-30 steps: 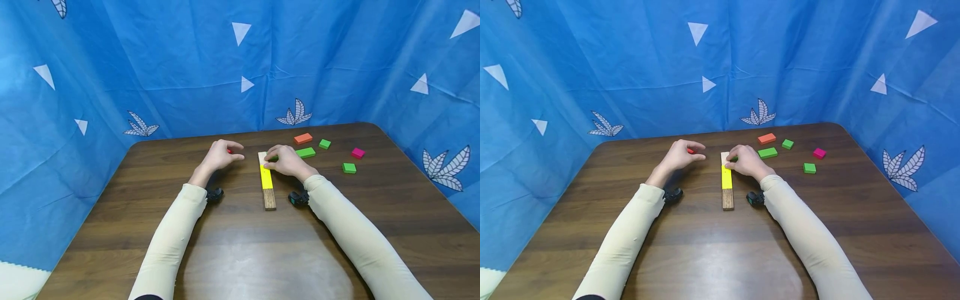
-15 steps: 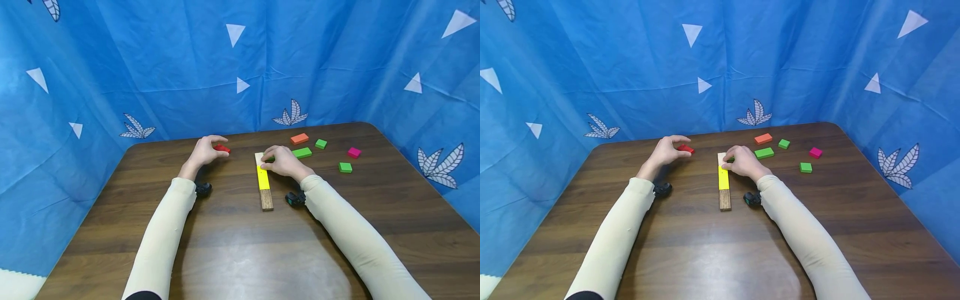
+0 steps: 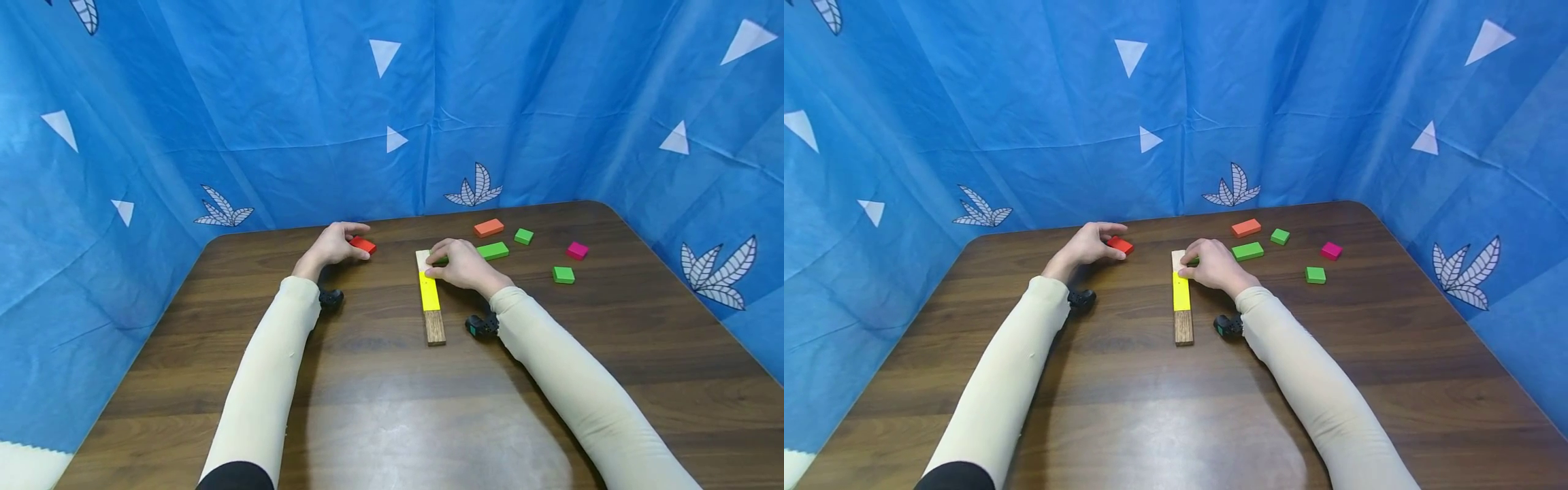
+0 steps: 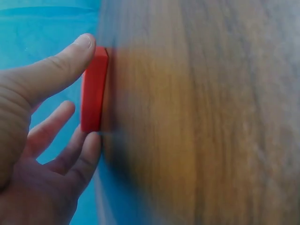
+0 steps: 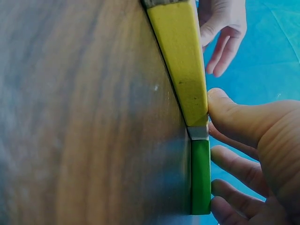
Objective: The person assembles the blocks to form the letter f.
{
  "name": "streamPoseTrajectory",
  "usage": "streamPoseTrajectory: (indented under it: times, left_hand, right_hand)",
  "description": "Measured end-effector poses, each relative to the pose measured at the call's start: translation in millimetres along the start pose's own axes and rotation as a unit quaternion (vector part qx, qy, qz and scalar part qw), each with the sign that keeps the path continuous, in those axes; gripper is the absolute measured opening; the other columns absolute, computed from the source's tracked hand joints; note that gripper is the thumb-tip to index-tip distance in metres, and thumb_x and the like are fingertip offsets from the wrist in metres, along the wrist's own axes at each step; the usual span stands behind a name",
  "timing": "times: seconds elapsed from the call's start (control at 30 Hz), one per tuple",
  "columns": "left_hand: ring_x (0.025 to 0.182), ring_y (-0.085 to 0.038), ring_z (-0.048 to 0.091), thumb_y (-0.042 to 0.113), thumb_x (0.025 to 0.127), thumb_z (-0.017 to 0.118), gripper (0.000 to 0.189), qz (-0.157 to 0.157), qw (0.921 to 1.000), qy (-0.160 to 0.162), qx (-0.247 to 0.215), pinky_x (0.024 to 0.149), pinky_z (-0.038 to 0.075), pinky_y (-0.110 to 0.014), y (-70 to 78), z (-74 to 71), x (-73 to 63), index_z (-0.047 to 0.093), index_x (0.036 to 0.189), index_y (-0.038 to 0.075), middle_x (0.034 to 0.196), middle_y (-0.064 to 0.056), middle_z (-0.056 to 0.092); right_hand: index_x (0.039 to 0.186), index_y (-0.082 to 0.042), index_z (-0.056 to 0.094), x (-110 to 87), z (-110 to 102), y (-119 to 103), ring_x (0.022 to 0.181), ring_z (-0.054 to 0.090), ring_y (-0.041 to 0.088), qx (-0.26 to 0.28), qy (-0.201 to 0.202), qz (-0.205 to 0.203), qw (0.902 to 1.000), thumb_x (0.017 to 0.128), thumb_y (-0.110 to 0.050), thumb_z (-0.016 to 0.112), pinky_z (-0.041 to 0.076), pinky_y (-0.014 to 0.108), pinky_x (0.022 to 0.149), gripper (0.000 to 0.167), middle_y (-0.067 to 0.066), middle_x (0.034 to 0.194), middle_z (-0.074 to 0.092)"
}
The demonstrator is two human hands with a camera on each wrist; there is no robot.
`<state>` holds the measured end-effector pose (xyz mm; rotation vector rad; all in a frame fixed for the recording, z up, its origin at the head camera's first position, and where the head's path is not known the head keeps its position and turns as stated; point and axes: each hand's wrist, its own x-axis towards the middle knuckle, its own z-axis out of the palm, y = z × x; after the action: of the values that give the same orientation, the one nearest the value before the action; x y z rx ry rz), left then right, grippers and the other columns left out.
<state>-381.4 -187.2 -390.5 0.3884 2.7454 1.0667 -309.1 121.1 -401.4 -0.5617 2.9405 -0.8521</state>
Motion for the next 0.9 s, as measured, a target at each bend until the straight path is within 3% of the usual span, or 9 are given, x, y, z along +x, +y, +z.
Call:
streamPoseTrajectory:
  times: [0.37, 0.9]
  left_hand:
    - [0.118, -0.027, 0.055, 0.026, 0.084, 0.088, 0.061, -0.027, 0.9996, 0.009, 0.006, 0.098, 0.049, -0.039, -5.4, 2.2, 4.3, 0.066, 0.141, 0.017, 0.14, -0.011, 0.062]
    - [0.119, -0.028, 0.053, 0.018, 0.088, 0.084, 0.045, -0.061, 0.9976, 0.03, -0.009, 0.101, 0.046, -0.042, -9.9, 2.7, 4.6, 0.073, 0.132, 0.019, 0.142, -0.012, 0.062]
  right_hand:
    - [0.12, -0.01, 0.078, -0.8, -1.5, -2.6, 0.131, 0.056, 0.032, 0.001, 0.0, -0.008, 1.0, 0.092, -0.029, 0.08, 0.044, 0.05, 0.115, 0.035, 0.009, 0.135, 0.066]
    - [0.121, -0.009, 0.078, -0.9, -0.9, -0.8, 0.133, 0.055, 0.032, -0.001, -0.001, -0.002, 1.0, 0.093, -0.029, 0.079, 0.042, 0.051, 0.116, 0.035, 0.009, 0.137, 0.065]
